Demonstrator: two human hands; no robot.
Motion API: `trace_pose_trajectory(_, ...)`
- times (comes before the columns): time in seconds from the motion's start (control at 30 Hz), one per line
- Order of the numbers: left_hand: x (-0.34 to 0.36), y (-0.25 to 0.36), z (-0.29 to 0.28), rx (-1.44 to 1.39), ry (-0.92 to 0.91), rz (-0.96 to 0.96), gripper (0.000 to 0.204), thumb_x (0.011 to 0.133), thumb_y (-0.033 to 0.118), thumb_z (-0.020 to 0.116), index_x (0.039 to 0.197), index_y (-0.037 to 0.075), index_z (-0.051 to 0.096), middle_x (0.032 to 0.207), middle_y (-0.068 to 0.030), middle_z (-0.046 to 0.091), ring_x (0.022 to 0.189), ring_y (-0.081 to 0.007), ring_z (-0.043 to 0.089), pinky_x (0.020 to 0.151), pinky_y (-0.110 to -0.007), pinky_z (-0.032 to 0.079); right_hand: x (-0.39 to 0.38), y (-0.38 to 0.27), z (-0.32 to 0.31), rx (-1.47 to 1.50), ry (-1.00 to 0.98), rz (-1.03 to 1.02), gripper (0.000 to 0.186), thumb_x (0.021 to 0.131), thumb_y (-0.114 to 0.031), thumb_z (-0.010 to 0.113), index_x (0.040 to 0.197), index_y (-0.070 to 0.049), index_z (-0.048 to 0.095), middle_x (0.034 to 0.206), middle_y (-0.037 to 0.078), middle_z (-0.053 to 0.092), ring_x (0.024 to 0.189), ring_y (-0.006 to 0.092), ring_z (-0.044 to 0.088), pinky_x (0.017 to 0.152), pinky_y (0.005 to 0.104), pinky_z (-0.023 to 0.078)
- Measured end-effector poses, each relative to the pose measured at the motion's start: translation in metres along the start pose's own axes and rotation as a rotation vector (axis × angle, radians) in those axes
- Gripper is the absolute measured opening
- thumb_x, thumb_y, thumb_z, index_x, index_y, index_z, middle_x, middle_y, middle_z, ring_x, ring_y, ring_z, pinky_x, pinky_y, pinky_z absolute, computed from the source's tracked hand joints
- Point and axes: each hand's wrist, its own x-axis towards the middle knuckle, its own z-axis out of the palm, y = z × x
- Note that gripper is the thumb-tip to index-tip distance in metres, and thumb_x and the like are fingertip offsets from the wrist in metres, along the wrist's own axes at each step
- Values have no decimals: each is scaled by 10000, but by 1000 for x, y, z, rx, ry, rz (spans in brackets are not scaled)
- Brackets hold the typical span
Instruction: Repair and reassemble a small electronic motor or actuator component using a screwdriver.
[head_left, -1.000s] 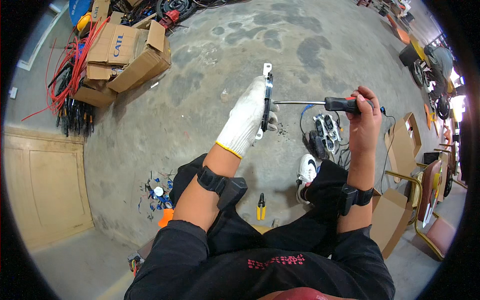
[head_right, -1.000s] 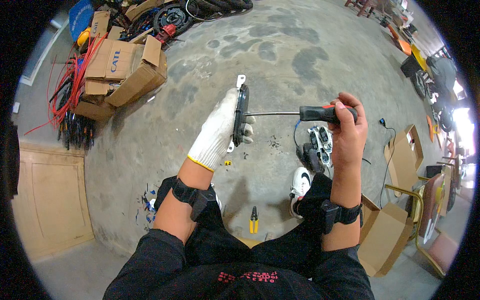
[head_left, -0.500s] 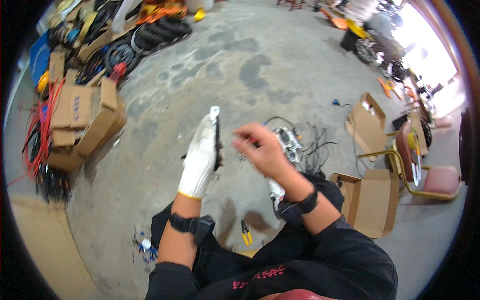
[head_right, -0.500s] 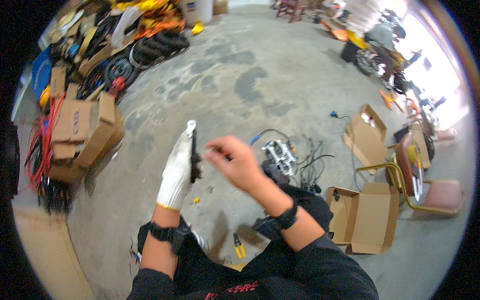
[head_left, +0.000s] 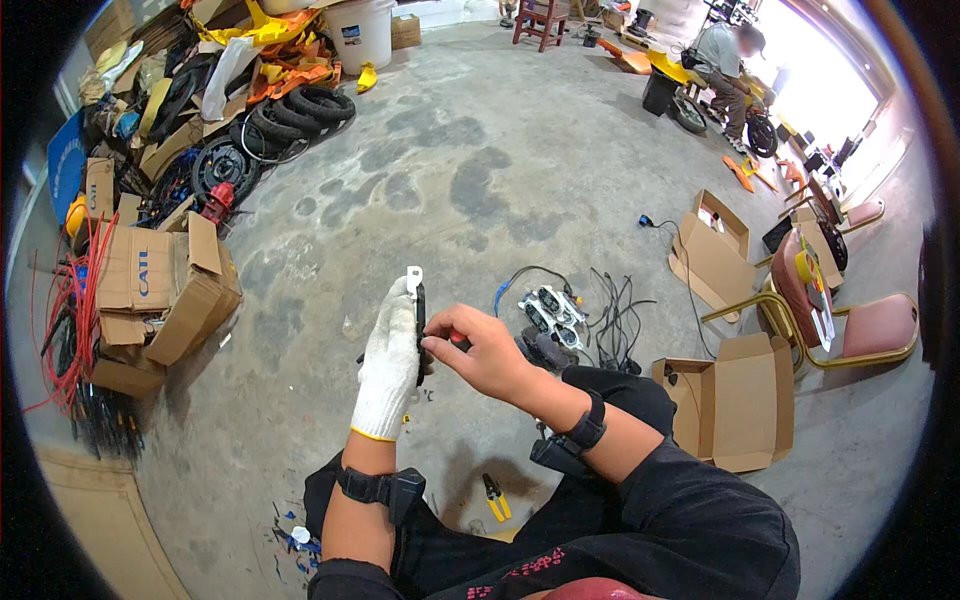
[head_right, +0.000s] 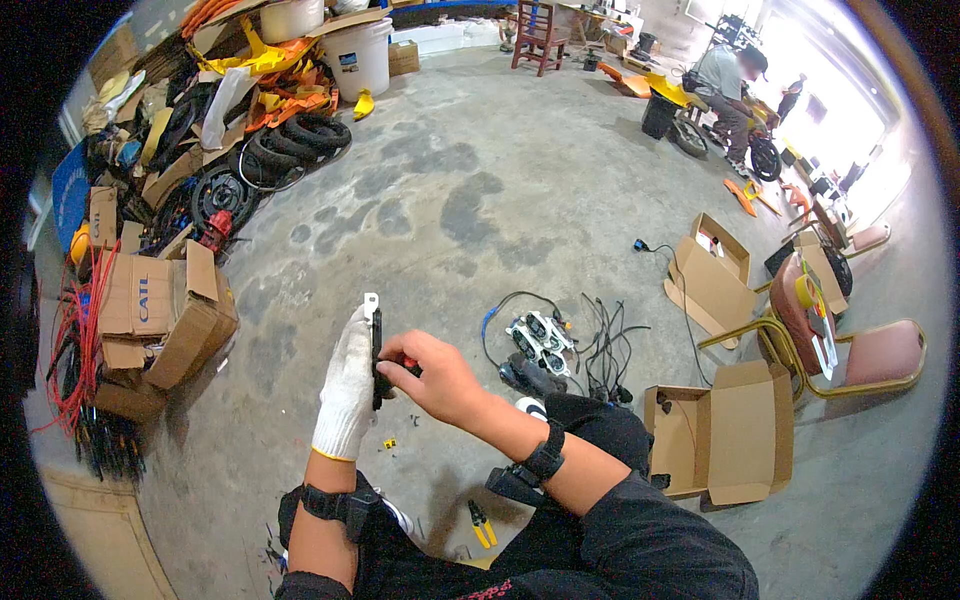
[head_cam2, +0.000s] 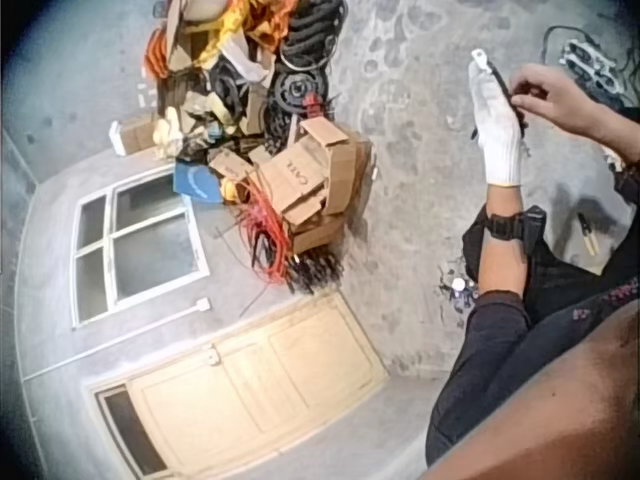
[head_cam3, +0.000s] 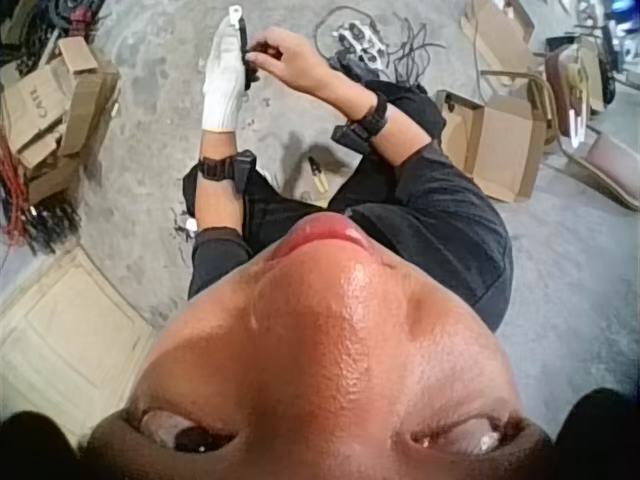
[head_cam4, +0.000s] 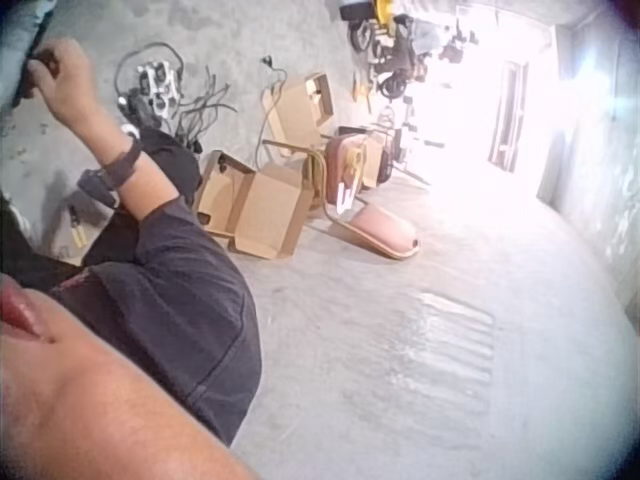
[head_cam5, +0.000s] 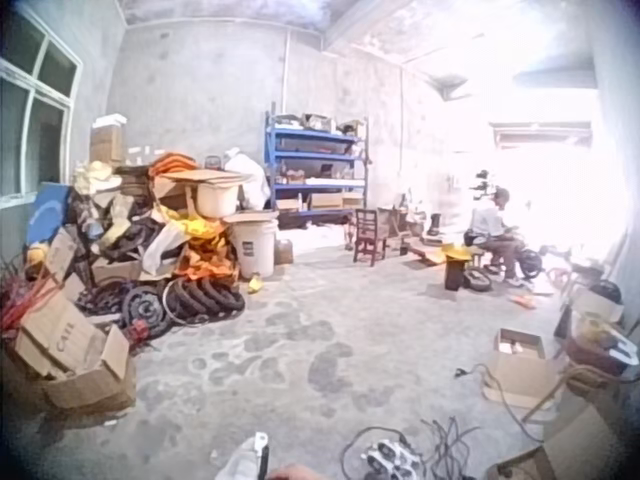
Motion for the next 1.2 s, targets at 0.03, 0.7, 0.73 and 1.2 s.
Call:
trace_pose_trajectory(0.03,-1,0,0,24,10,30,534,1026,468,394,1486,198,421,842,-28,579,573,-103,502,481,-257,444,0,0,0,9,-1,-21,184,876,-147,709,1022,-48,654,909,112,629,787,235,603,727,334,499)
trace_pose_trajectory(0.7,4,-3,2,35,-15,-60,565,993,539,405,1442,202,459,823,-29,584,549,-114,514,470,-274,462,0,-2,-3,-31,-24,-18,155,880,-147,690,995,-47,665,874,127,643,767,263,624,705,350,510)
trace_pose_trajectory(0.73,4,-3,3,36,-17,-80,561,997,534,403,1447,202,455,818,-27,581,551,-109,515,466,-272,459,1,-2,-4,-33,-31,-20,151,877,-139,695,990,-42,670,870,112,647,746,233,602,690,332,495)
trace_pose_trajectory(1.2,1,-9,-3,61,29,117,563,1007,528,446,1398,128,507,814,-19,587,573,-99,525,473,-265,458,-3,0,-12,-72,54,28,153,880,-143,696,970,-24,663,868,113,682,767,222,642,704,323,514)
